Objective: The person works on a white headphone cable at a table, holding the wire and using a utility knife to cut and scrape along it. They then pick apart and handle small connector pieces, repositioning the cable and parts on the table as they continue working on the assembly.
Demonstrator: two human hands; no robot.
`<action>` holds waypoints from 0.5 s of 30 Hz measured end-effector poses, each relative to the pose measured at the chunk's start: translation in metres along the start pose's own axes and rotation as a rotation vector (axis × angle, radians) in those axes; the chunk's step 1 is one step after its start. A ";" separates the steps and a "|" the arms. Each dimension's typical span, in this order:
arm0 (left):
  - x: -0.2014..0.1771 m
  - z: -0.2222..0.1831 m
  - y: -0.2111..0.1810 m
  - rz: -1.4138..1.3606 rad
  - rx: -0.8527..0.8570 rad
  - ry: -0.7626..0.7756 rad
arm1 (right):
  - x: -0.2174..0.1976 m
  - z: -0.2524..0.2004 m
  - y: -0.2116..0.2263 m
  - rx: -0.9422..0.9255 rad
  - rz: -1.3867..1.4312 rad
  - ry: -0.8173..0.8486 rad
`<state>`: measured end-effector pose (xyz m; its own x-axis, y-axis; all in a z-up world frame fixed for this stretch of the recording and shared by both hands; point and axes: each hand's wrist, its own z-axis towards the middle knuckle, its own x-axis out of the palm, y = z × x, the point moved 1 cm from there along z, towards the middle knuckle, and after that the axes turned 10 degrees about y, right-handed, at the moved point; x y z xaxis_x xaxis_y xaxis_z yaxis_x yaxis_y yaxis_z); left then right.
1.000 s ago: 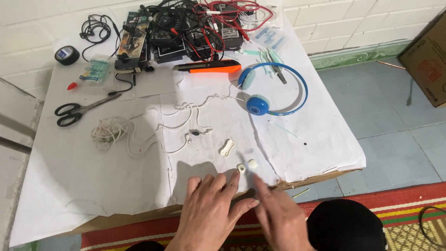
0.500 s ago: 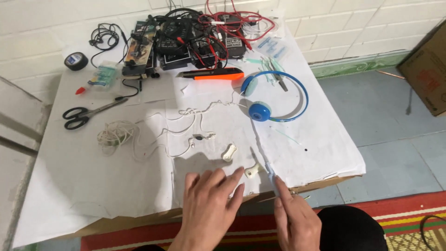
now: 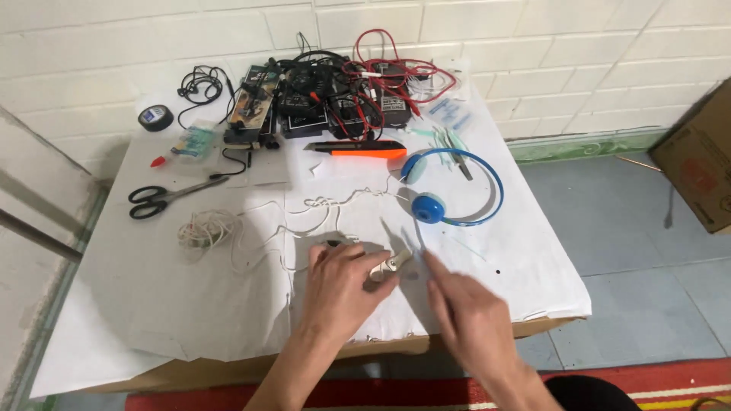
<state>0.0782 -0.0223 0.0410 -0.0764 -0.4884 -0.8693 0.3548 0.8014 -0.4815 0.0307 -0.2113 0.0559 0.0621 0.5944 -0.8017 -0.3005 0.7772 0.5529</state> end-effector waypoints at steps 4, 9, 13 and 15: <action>-0.002 -0.005 0.004 0.001 -0.011 -0.039 | 0.020 -0.008 -0.011 -0.002 -0.179 0.119; 0.005 0.002 0.004 0.008 -0.002 -0.059 | 0.029 -0.011 -0.014 -0.037 -0.294 0.144; 0.004 0.002 0.003 0.017 0.022 -0.099 | 0.031 -0.014 -0.015 -0.047 -0.319 0.121; 0.003 0.002 0.002 0.007 0.018 -0.096 | 0.030 -0.015 -0.012 -0.013 -0.324 0.098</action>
<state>0.0805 -0.0226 0.0380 0.0156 -0.5148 -0.8572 0.3717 0.7988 -0.4730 0.0216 -0.2056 0.0215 0.0650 0.2934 -0.9538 -0.2920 0.9196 0.2629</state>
